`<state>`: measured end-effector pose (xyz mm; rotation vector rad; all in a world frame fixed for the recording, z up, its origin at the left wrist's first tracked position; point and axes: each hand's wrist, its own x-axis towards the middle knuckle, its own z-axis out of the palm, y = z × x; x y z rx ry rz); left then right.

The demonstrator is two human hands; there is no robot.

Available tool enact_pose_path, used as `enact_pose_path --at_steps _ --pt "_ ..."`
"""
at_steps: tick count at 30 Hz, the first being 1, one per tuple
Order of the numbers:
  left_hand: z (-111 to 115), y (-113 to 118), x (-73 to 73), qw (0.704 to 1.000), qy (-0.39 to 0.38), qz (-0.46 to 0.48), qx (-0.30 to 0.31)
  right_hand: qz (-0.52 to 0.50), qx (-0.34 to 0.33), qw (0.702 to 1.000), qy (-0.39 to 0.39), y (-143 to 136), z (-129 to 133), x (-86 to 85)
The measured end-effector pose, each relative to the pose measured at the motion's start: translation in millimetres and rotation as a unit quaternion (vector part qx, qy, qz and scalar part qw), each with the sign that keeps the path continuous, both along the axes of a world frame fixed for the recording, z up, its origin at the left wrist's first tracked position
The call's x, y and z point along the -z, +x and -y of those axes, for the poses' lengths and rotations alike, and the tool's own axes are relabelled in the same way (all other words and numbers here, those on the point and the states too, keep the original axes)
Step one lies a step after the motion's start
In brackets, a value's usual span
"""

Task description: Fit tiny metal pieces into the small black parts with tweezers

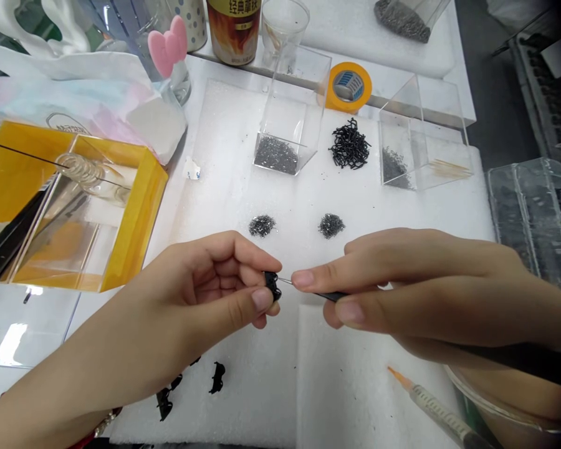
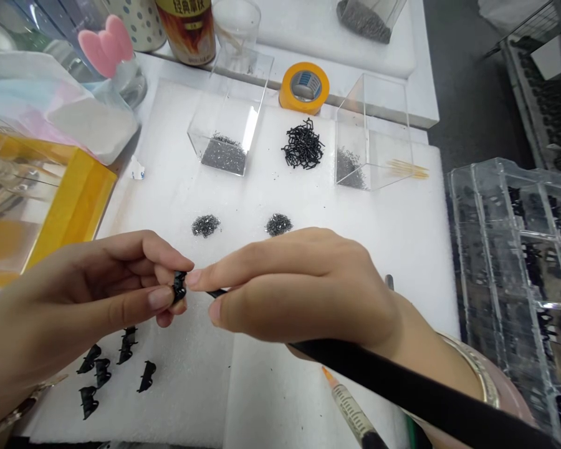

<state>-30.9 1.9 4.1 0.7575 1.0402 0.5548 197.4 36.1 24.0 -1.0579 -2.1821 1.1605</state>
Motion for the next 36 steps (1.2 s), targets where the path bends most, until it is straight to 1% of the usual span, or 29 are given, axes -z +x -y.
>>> enact_pose_path --at_steps 3,6,10,12,13,14,16,18,19,22,27,33,36 --pt "-1.0 0.3 0.9 1.000 -0.007 -0.008 -0.008 -0.077 -0.007 0.996 -0.054 -5.1 1.3 0.5" --pt "-2.0 0.4 2.1 1.000 -0.004 -0.007 -0.007 -0.099 -0.008 0.992 -0.080 -4.2 1.6 -0.2" --pt "-2.3 1.5 1.6 1.000 -0.002 0.008 -0.011 -0.082 0.040 0.993 -0.075 -3.0 6.7 -1.4" --pt "-2.4 3.0 0.1 1.000 -0.005 0.008 -0.022 -0.124 0.051 0.990 -0.054 -4.9 7.5 1.7" --pt "-2.4 3.9 -0.9 1.000 -0.005 0.004 -0.027 -0.154 0.066 0.984 -0.055 -6.4 7.0 4.3" --pt "-2.3 4.7 -1.8 1.000 -0.004 -0.004 -0.030 -0.183 0.087 0.977 -0.074 -8.0 6.3 7.1" --pt "-1.6 6.1 -3.5 0.999 0.006 -0.023 -0.033 -0.232 0.115 0.955 -0.146 -11.2 4.8 12.0" --pt "-0.2 6.9 -4.7 0.998 0.026 -0.044 -0.035 -0.253 0.123 0.937 -0.209 -14.0 4.7 14.2" --pt "0.5 7.2 -5.1 0.997 0.038 -0.054 -0.034 -0.258 0.124 0.934 -0.214 -15.2 5.4 14.3" --pt "1.9 8.0 -5.9 0.993 0.072 -0.083 -0.034 -0.245 0.146 0.939 -0.193 -18.0 8.8 12.5" --pt "1.5 8.4 -7.4 0.992 0.084 -0.090 -0.025 -0.251 0.125 0.939 -0.199 -19.6 11.1 12.1" --pt "1.8 9.1 -7.3 0.992 0.087 -0.086 -0.023 -0.273 0.105 0.921 -0.257 -18.8 9.6 15.7" --pt "3.0 9.1 -6.0 0.992 0.090 -0.084 -0.025 -0.282 0.103 0.915 -0.270 -18.3 9.1 16.9"
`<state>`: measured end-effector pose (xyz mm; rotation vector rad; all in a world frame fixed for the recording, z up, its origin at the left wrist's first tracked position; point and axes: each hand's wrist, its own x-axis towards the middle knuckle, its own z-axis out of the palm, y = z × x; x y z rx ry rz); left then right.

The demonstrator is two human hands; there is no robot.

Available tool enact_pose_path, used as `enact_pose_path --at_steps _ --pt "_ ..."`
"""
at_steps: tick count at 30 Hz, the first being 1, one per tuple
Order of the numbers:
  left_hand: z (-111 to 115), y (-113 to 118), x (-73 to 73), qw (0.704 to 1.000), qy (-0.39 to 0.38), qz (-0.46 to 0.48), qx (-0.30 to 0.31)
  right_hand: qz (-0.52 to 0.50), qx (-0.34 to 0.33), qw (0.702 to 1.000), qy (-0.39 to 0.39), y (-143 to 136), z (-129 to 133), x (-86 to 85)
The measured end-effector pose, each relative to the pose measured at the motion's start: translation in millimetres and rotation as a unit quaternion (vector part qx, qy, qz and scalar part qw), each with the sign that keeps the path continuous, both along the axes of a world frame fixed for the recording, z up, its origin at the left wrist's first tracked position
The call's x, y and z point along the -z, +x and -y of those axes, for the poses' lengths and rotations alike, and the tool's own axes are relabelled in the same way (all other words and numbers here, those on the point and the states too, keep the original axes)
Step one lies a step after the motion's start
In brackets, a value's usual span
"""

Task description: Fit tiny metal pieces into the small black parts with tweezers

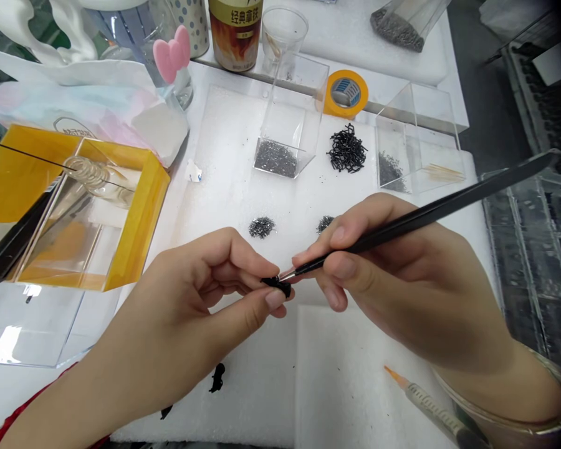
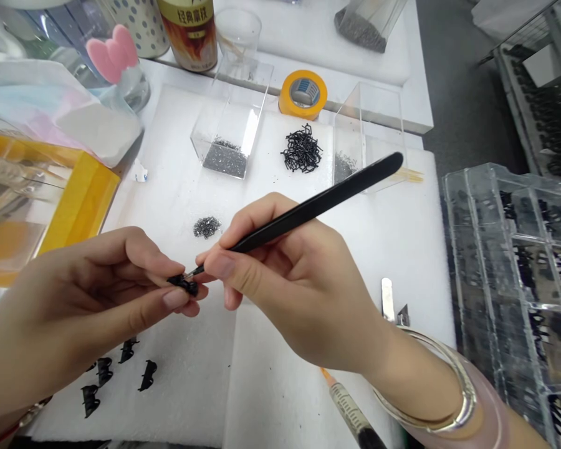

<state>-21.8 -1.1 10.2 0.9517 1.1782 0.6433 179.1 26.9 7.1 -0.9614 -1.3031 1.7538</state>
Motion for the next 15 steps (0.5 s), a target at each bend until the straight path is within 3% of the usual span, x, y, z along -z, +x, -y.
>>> enact_pose_path --at_steps 15 --pt "1.2 -0.9 2.8 1.000 0.006 0.023 0.003 0.004 -0.016 1.000 0.005 1.4 -2.7 2.8"
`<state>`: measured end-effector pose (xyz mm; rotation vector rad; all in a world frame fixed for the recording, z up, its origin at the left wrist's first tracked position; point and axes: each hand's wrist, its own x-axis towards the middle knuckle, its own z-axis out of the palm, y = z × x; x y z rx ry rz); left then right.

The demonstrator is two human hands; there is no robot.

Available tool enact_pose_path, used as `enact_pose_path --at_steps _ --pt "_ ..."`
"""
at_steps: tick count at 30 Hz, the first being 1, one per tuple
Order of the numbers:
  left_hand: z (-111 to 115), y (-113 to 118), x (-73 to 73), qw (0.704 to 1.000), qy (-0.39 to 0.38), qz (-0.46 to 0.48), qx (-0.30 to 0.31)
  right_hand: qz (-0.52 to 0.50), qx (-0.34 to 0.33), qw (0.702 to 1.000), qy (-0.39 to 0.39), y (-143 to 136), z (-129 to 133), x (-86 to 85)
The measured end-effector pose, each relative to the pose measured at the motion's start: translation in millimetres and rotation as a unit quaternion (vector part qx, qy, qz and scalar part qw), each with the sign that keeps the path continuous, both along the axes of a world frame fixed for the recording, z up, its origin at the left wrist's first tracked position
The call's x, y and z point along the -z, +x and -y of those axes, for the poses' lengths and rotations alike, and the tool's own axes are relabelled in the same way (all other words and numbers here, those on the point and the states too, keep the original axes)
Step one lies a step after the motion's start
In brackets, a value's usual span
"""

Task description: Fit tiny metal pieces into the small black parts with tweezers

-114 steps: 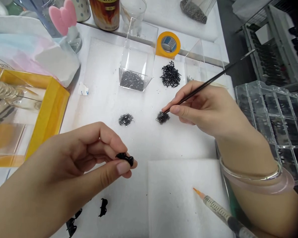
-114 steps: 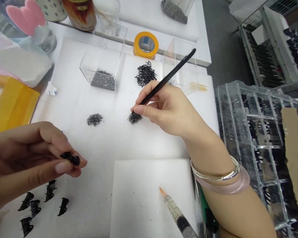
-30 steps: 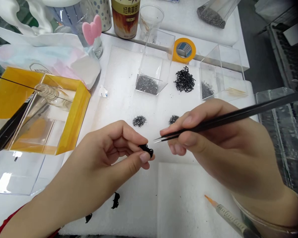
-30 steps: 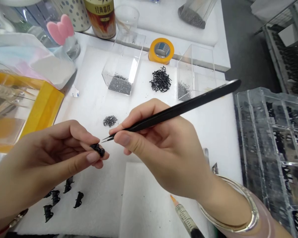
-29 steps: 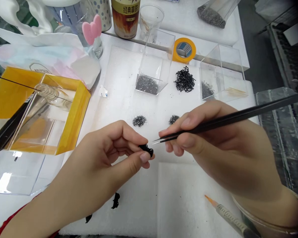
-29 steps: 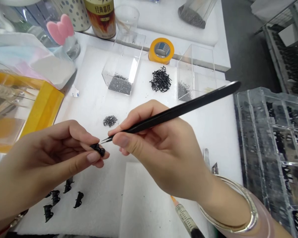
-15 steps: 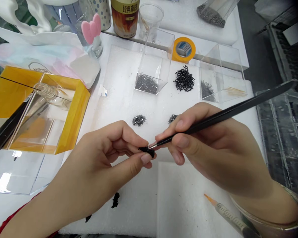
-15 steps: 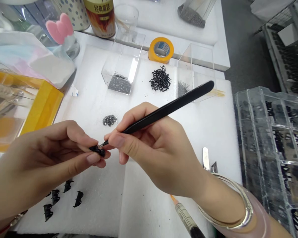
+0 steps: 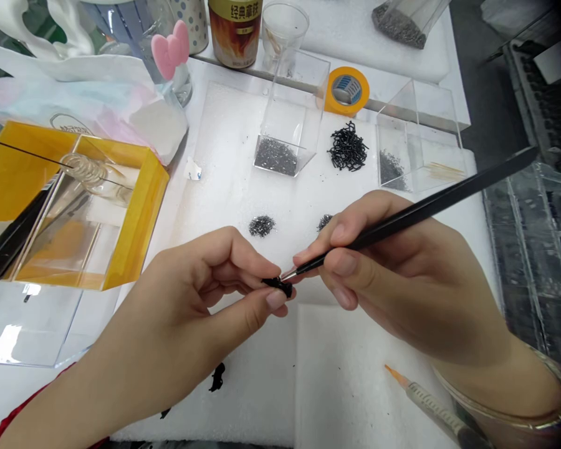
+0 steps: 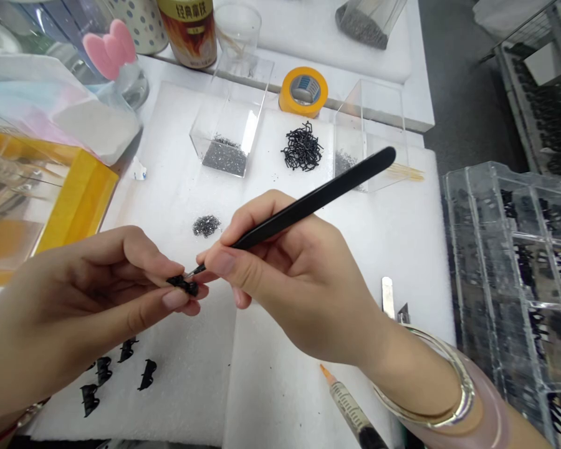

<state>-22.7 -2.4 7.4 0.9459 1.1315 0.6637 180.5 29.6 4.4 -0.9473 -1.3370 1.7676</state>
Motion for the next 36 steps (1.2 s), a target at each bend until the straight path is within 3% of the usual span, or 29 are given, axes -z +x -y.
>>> enact_pose_path --at_steps 27,36 --pt "5.5 -4.1 5.7 0.999 0.050 -0.013 0.010 -0.013 -0.004 0.999 -0.033 -0.6 0.9 -0.1" --pt "2.0 0.5 3.9 0.999 0.044 -0.031 -0.010 0.010 0.053 0.998 -0.038 -7.1 3.9 -5.2"
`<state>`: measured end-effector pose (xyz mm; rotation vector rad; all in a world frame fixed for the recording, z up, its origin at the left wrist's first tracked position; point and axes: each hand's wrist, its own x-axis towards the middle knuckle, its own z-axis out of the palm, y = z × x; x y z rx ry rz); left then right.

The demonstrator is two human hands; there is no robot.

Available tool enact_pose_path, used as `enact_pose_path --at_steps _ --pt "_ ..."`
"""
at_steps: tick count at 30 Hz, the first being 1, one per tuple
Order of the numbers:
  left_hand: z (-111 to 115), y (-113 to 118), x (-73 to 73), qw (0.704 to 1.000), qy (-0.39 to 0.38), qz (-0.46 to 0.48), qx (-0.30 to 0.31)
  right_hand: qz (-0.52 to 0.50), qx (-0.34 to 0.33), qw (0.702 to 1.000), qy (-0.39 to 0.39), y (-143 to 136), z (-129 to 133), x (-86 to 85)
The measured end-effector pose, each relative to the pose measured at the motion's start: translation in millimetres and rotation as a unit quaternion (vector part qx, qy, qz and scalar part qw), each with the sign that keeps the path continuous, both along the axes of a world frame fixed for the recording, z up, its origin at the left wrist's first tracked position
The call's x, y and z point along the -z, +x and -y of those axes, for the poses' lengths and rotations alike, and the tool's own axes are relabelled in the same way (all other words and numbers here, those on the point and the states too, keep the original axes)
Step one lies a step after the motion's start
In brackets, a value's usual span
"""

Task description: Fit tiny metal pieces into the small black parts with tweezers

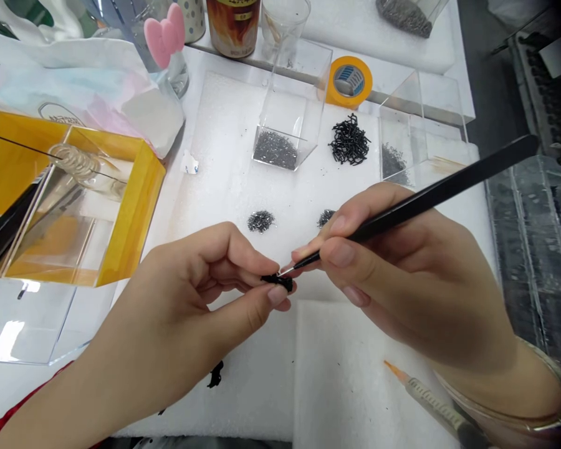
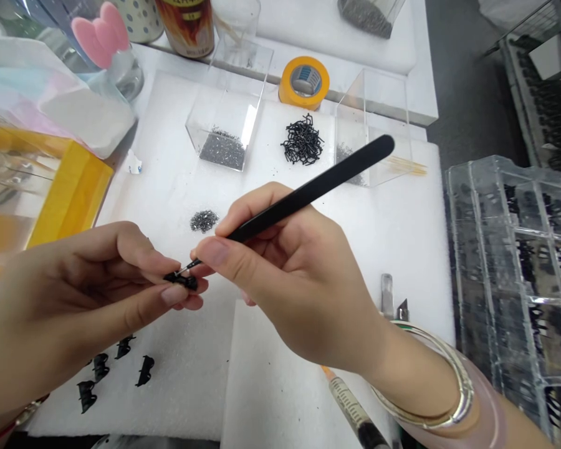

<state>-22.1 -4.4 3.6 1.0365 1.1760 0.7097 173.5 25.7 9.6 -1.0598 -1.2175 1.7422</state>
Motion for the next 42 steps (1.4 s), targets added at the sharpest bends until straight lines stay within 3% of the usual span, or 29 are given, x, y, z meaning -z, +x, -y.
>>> enact_pose_path --at_steps 13,24,42 --pt "1.2 0.9 -0.7 1.000 -0.005 0.000 -0.006 0.045 0.017 0.998 0.033 -3.4 3.1 -1.9" --pt "-2.2 4.0 -4.0 0.994 -0.077 0.074 -0.019 0.024 0.038 0.998 0.039 -2.8 3.0 -6.7" --pt "-1.4 1.1 -4.6 0.995 -0.068 0.069 -0.001 0.019 -0.016 1.000 -0.002 2.2 0.1 -3.6"
